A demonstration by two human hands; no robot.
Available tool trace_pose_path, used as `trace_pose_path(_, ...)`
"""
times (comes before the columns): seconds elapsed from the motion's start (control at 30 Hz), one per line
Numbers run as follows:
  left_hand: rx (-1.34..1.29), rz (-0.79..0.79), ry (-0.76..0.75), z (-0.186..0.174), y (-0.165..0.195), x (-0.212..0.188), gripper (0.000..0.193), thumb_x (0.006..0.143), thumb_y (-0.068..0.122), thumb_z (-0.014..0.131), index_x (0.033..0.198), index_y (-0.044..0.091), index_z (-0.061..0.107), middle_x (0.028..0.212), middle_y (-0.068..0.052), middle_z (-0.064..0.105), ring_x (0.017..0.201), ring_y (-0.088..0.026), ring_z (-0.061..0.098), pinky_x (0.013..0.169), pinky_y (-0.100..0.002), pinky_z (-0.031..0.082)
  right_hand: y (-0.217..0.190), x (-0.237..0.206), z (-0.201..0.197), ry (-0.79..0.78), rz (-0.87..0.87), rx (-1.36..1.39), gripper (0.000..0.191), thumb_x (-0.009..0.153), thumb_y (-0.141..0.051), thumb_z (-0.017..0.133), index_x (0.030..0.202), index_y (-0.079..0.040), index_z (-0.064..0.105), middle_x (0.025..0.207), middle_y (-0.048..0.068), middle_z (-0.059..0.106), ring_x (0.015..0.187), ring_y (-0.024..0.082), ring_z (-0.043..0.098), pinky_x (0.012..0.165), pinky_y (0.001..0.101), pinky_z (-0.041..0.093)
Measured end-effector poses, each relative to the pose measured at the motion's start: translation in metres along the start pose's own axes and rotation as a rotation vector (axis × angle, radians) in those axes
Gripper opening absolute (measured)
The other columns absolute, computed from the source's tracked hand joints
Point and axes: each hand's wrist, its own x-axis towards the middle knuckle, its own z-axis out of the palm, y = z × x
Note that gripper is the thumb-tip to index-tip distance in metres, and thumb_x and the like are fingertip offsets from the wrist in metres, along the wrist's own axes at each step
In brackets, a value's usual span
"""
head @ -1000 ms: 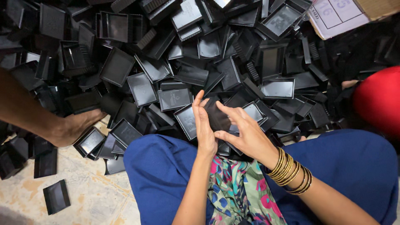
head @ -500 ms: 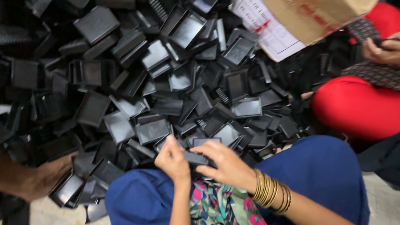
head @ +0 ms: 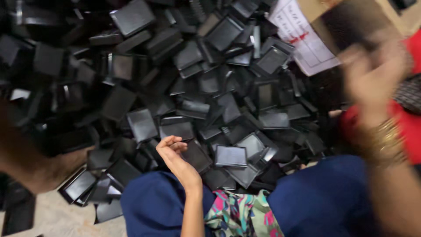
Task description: The person sits on the floor and repeatedly picks up two black plastic components from a large pile. They press the components together to form a single unit and then drop the assembled unit back onto the pile. The process is repeated continuously.
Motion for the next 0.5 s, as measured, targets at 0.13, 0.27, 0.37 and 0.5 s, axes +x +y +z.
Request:
trace_pose_path(0.13, -0.079, -0.064, 0.044, -0.008, -0.005, 0.011, 0.033, 0.112, 0.033, 0.037, 0.114, 0.005, 0.052, 0.100, -0.007, 0.058, 0.082, -0.013, 0.055, 0.080, -0.029, 0.048, 0.102, 0.066, 0.030, -0.197, 0.349, 0.182, 0.028, 0.094, -0.006, 0.078, 0.118, 0.000, 0.064, 0.118, 0.019, 0.061, 0.108, 0.037, 0.060, 0.096, 0.0441, 0.050)
trace_pose_path(0.27, -0.054, -0.109, -0.028, 0.002, -0.018, 0.003, 0.021, 0.110, 0.022, 0.042, 0.109, 0.004, 0.054, 0.095, -0.006, 0.059, 0.076, -0.012, 0.055, 0.075, -0.027, 0.048, 0.043, 0.071, 0.066, -0.100, -0.026, 0.075, 0.036, 0.091, -0.006, 0.077, 0.123, 0.000, 0.064, 0.127, 0.021, 0.059, 0.119, 0.040, 0.057, 0.103, 0.0472, 0.047)
trace_pose_path(0.37, -0.087, -0.123, -0.023, 0.007, -0.030, -0.003, 0.017, 0.110, 0.017, 0.045, 0.108, 0.003, 0.055, 0.092, -0.006, 0.058, 0.072, -0.012, 0.052, 0.069, -0.027, 0.045, -0.052, 0.062, 0.130, -0.304, -0.240, 0.320, 0.042, 0.088, -0.005, 0.076, 0.128, -0.001, 0.064, 0.133, 0.022, 0.057, 0.127, 0.043, 0.055, 0.109, 0.0496, 0.045)
trace_pose_path(0.5, -0.152, -0.076, 0.057, -0.001, -0.030, 0.001, 0.016, 0.111, 0.017, 0.045, 0.108, 0.004, 0.054, 0.091, -0.006, 0.057, 0.074, -0.011, 0.052, 0.069, -0.027, 0.047, -0.110, 0.050, 0.177, -0.166, -0.567, 0.067, 0.037, 0.078, -0.014, 0.081, 0.110, -0.005, 0.065, 0.143, 0.018, 0.058, 0.132, 0.039, 0.053, 0.109, 0.0507, 0.041)
